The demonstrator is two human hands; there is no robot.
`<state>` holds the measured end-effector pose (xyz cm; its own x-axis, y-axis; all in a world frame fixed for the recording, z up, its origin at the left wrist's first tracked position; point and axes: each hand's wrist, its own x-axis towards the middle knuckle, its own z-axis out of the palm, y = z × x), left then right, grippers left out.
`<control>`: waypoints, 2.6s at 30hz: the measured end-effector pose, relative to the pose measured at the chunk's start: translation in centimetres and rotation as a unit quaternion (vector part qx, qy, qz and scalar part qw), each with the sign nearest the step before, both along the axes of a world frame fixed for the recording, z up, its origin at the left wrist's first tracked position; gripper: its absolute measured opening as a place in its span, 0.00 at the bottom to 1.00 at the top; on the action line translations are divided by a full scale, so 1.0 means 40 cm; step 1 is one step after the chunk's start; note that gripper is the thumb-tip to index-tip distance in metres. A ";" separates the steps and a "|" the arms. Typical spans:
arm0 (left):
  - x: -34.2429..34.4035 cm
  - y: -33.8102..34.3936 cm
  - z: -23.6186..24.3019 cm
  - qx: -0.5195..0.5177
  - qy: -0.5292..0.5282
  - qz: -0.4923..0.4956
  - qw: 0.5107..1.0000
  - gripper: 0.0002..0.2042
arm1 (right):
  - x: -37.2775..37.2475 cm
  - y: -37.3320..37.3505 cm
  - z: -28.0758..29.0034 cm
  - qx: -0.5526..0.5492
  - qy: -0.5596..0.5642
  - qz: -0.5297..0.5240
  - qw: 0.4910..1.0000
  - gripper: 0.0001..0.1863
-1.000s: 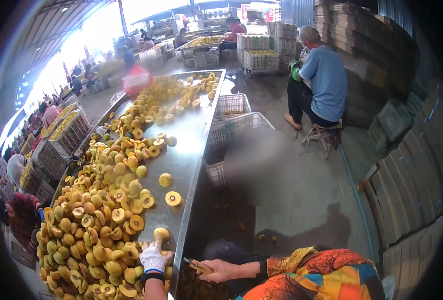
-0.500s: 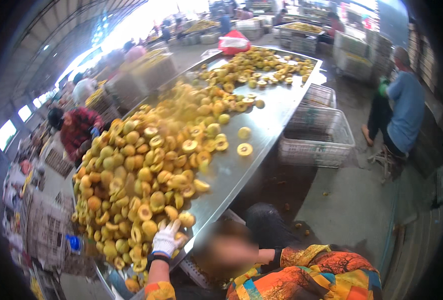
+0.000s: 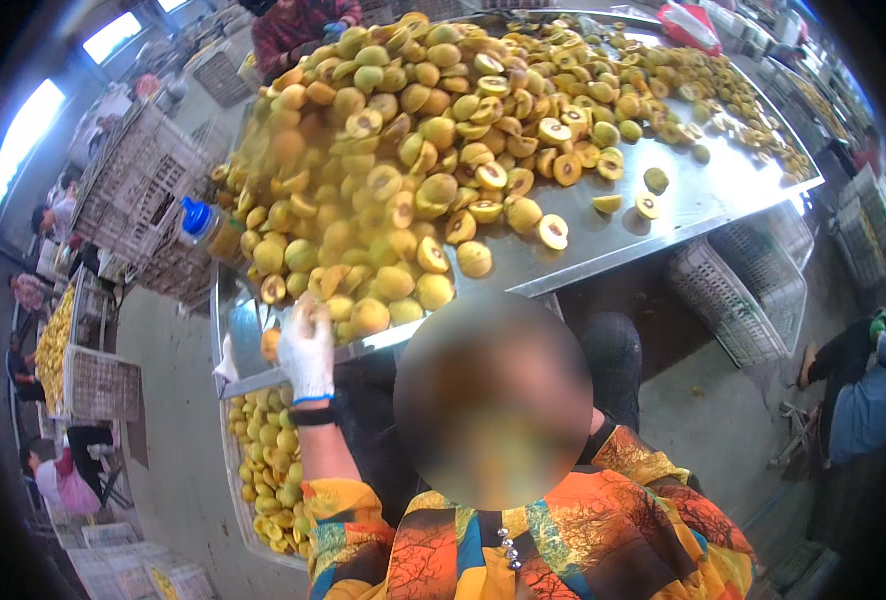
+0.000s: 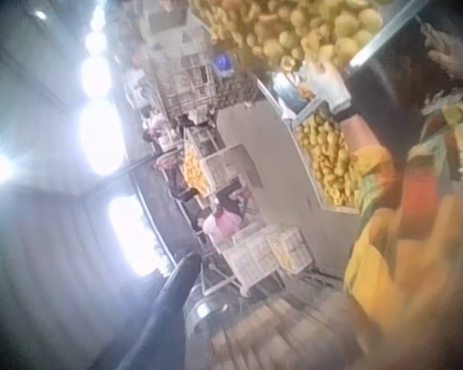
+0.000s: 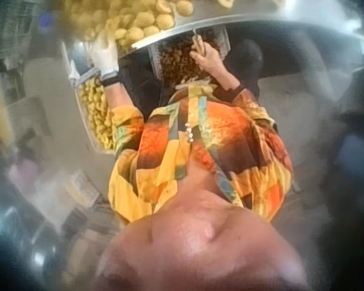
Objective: The person sits at a metal table and repeatedly picks up yellow fruit, cuts them in half with a knife, and removes the pits by hand. The pitted halves are placed on the table surface while the pits are discarded into a container below.
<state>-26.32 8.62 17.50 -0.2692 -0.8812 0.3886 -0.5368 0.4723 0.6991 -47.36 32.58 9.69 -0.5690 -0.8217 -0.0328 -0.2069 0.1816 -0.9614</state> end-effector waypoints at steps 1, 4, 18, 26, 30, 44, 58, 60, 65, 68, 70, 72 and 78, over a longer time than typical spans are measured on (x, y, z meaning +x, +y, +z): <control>-0.012 -0.001 -0.001 -0.044 -0.041 -0.008 0.998 0.17 | 0.007 -0.005 0.001 0.001 0.015 0.008 1.000 0.16; -0.177 0.058 0.094 -0.004 -0.277 -0.002 0.961 0.24 | 0.011 -0.006 0.022 0.015 0.030 0.021 0.999 0.17; -0.159 0.174 0.071 0.260 0.211 -0.297 0.894 0.41 | 0.001 -0.031 0.118 -0.065 -0.009 0.093 0.993 0.19; -0.070 0.330 0.061 0.318 0.371 -0.266 0.831 0.36 | 0.094 -0.132 0.132 -0.224 0.431 0.131 0.864 0.15; -0.045 0.332 0.024 0.413 0.510 -0.239 0.716 0.32 | 0.130 -0.158 0.123 -0.266 0.490 0.147 0.817 0.14; 0.048 0.384 0.078 0.518 0.379 -0.213 0.737 0.18 | 0.144 -0.080 0.257 0.119 -0.249 0.278 0.920 0.17; -0.008 0.293 -0.049 0.499 0.529 -0.074 0.682 0.22 | 0.218 -0.189 0.083 -0.050 -0.171 0.199 0.964 0.19; -0.025 0.270 -0.085 0.513 0.485 -0.092 0.702 0.21 | 0.208 -0.207 0.059 -0.066 -0.036 0.183 0.980 0.21; -0.075 0.273 -0.037 0.537 0.464 -0.012 0.704 0.20 | 0.179 -0.152 0.151 0.051 0.123 0.154 0.979 0.24; -0.091 0.272 -0.058 0.489 0.506 0.012 0.711 0.19 | 0.178 -0.114 0.165 0.118 0.150 0.191 0.963 0.21; -0.095 0.275 -0.067 0.469 0.501 -0.021 0.727 0.19 | 0.173 -0.098 0.164 0.134 0.135 0.220 0.957 0.19; -0.102 0.280 -0.075 0.447 0.501 -0.046 0.740 0.19 | 0.168 -0.094 0.164 0.139 0.148 0.227 0.952 0.18; -0.123 0.293 -0.071 0.382 0.472 -0.019 0.794 0.20 | 0.179 -0.091 0.190 0.184 0.153 0.213 0.947 0.17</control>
<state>-31.26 20.35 14.68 -0.2089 -0.9548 -0.2114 0.4011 -0.2808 0.8719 -40.20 28.94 17.28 -0.2175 -0.9437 -0.2492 -0.5949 0.3306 -0.7327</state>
